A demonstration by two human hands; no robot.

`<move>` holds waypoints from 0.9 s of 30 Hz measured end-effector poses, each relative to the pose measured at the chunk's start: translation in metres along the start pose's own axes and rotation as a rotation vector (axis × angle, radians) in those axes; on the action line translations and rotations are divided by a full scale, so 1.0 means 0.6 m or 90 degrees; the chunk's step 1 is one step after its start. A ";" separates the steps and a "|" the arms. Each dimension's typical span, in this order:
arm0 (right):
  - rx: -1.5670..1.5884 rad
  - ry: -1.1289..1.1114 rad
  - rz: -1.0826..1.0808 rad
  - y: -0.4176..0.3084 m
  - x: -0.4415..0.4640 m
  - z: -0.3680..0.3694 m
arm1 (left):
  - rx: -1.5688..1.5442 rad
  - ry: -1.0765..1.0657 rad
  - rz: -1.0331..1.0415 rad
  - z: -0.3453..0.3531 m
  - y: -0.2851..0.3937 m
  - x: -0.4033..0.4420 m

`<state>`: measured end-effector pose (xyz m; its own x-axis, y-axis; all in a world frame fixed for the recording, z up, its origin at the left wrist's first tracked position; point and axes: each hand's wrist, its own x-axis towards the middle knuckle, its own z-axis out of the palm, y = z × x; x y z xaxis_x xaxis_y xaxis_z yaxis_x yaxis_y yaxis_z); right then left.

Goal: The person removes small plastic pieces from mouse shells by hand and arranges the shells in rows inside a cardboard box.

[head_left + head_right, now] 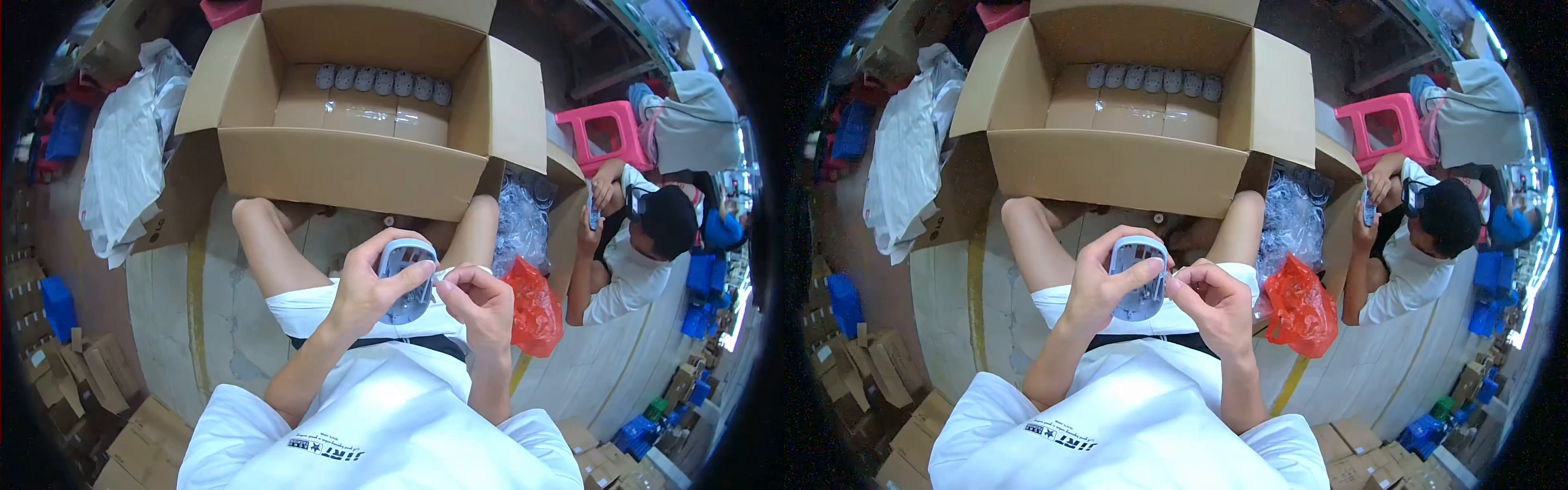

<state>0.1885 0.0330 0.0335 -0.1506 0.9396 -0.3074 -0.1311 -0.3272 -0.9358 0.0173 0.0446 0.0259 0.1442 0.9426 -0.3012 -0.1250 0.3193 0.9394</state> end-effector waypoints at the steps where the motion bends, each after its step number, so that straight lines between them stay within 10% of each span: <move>1: -0.001 -0.002 0.002 0.002 -0.003 0.006 | -0.002 0.002 -0.001 -0.004 0.000 -0.005; 5: -0.485 0.103 -0.401 0.012 -0.016 0.030 | -0.016 -0.004 -0.056 -0.013 0.004 -0.027; 10: -0.523 0.119 -0.549 0.016 -0.020 0.019 | -0.361 0.032 -0.161 -0.009 -0.002 -0.027; 15: -0.149 0.132 -0.206 0.026 -0.035 0.033 | -0.406 0.004 -0.167 -0.020 -0.041 -0.035; 27: 0.048 0.090 -0.075 0.013 -0.027 0.029 | -0.303 0.017 -0.172 -0.017 0.008 -0.037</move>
<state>0.1728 0.0132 0.0343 0.0090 0.9749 -0.2226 -0.2131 -0.2157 -0.9529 0.0037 0.0262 0.0355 0.2091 0.8208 -0.5316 -0.5186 0.5540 0.6513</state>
